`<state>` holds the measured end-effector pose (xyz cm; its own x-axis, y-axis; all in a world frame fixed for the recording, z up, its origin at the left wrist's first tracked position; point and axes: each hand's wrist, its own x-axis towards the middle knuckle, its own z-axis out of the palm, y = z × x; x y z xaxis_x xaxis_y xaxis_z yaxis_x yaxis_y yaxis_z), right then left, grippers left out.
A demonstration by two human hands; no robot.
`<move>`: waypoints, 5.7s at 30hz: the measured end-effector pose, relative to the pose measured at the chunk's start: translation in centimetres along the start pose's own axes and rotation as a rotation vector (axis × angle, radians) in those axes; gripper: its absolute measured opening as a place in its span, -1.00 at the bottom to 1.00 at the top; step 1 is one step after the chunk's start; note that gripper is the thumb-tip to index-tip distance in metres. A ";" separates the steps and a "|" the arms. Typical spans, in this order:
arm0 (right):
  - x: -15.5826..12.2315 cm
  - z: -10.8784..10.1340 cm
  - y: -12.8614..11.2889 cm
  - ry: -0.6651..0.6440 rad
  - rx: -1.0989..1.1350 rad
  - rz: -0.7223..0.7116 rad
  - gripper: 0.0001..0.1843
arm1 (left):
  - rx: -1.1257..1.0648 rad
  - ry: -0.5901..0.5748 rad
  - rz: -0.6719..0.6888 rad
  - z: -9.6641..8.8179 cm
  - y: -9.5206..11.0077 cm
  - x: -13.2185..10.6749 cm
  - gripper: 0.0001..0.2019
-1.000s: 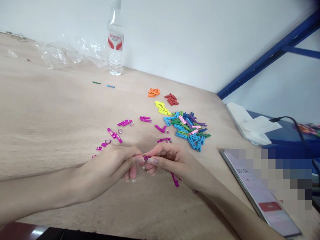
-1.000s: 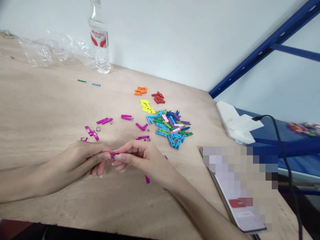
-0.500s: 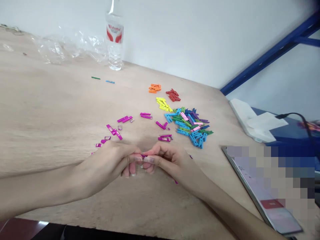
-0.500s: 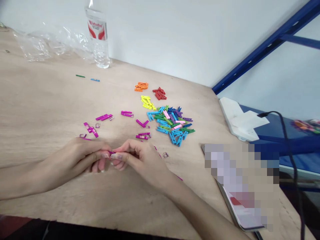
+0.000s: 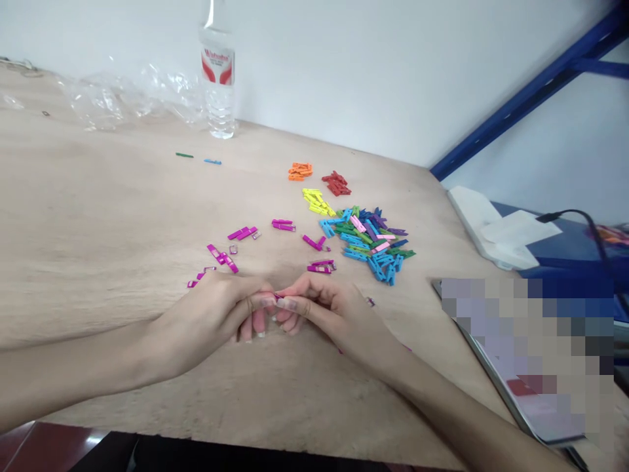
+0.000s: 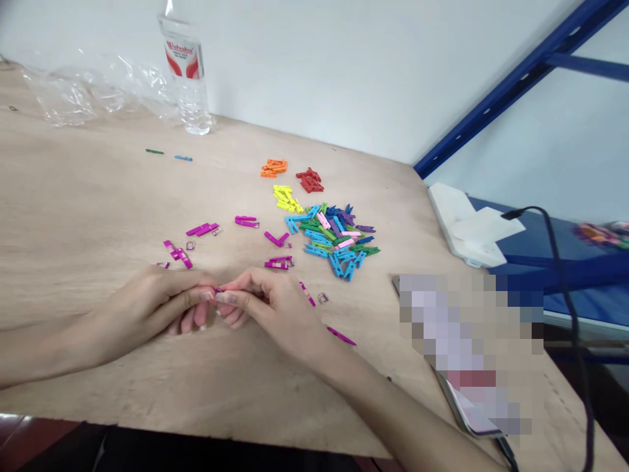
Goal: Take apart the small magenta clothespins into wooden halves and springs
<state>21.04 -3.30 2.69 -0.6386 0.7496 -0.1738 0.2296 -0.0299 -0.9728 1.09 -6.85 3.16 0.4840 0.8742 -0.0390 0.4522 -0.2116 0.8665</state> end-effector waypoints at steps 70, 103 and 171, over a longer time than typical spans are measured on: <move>-1.4 -0.8 -1.0 0.070 -0.884 -0.428 -0.90 | 0.022 0.102 -0.010 -0.4 0.5 -0.5 -0.86; -1.3 -0.4 -1.4 0.114 -0.638 -0.330 -0.84 | 0.047 0.075 0.013 -0.2 -0.6 -0.6 -0.94; -0.3 0.6 -0.3 0.018 0.112 0.013 -0.86 | -0.295 0.223 -0.199 1.1 0.4 -0.5 -0.89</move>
<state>20.69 -3.89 2.94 -0.6223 0.7607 -0.1846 0.1532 -0.1129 -0.9817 1.84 -7.80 3.01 0.2199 0.9656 -0.1391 0.2709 0.0765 0.9596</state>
